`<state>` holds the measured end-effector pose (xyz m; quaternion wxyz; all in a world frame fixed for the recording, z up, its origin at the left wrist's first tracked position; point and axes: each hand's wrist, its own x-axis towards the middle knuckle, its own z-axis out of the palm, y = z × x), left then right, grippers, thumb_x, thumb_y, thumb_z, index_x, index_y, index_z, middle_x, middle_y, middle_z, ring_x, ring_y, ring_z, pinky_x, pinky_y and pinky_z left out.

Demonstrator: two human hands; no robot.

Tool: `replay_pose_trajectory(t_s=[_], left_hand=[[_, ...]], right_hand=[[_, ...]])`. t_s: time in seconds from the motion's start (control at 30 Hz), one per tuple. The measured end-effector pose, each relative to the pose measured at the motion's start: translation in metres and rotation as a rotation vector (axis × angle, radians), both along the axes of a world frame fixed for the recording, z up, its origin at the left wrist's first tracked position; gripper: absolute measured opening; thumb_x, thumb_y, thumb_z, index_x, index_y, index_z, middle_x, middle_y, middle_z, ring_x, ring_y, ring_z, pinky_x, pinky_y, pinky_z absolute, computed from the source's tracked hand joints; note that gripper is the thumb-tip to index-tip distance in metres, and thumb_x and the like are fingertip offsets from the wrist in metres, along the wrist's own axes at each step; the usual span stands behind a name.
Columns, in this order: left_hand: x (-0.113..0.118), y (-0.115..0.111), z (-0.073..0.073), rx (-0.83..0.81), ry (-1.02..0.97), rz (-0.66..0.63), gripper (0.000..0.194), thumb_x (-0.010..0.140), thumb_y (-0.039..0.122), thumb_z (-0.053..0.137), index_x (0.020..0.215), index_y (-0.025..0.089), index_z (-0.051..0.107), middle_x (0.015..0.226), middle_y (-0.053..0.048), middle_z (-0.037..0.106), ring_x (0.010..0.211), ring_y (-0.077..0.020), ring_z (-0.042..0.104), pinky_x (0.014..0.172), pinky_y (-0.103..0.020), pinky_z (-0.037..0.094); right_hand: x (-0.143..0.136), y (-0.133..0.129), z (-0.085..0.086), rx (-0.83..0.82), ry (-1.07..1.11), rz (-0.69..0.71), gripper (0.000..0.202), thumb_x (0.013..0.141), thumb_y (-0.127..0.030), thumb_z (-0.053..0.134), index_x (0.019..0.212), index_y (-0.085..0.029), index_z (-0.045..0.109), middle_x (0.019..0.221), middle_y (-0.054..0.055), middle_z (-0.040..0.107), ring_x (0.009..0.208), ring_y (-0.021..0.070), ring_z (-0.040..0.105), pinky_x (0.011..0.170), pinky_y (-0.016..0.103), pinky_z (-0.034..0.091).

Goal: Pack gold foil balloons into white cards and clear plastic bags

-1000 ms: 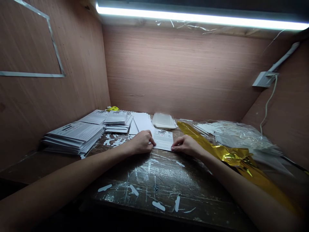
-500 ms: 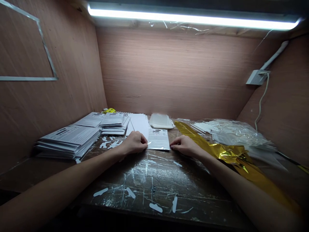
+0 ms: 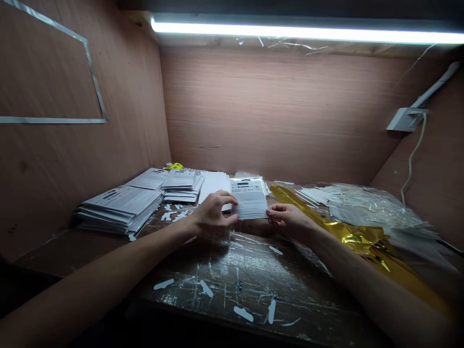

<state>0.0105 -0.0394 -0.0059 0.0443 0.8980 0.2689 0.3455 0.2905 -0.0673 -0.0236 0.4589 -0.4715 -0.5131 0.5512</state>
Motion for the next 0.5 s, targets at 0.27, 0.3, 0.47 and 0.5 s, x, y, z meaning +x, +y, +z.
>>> replay_pose_trajectory(t_s=[0.27,0.3,0.47,0.5], left_hand=[[-0.021,-0.042,0.037,0.509,0.352,0.002,0.048,0.091,0.008,0.051,0.138,0.018,0.058,0.147,-0.01,0.058,0.14,-0.0234,0.051,0.125,-0.051,0.021],[-0.032,-0.045,0.037,0.506,0.36,0.065,0.05,0.091,0.002,0.045,0.135,0.019,0.06,0.142,-0.009,0.064,0.134,-0.0213,0.058,0.124,-0.05,0.025],[-0.116,-0.056,0.029,0.406,0.423,0.558,0.049,0.084,0.002,0.042,0.124,0.012,0.068,0.127,-0.015,0.072,0.117,-0.0288,0.068,0.109,-0.045,0.046],[-0.135,-0.058,0.028,0.408,0.427,0.681,0.047,0.085,0.005,0.04,0.122,0.011,0.069,0.125,-0.017,0.072,0.118,-0.0309,0.067,0.11,-0.046,0.045]], right_hand=[[-0.026,-0.012,0.032,0.15,-0.016,0.245,0.038,0.07,-0.046,0.088,0.084,-0.016,0.068,0.076,0.002,0.064,0.065,0.0119,0.057,0.064,0.028,0.048],[-0.028,-0.012,0.036,0.176,-0.101,0.26,0.037,0.075,-0.049,0.084,0.088,-0.016,0.07,0.08,0.005,0.067,0.068,0.0139,0.06,0.065,0.03,0.05],[-0.031,-0.019,0.056,0.668,-0.905,0.198,0.023,0.087,-0.033,0.072,0.107,-0.021,0.076,0.109,0.013,0.075,0.102,0.0303,0.068,0.095,0.05,0.052],[-0.034,-0.024,0.06,0.803,-1.029,0.181,0.025,0.086,-0.026,0.072,0.111,-0.023,0.076,0.119,0.013,0.073,0.115,0.034,0.065,0.105,0.055,0.047]])
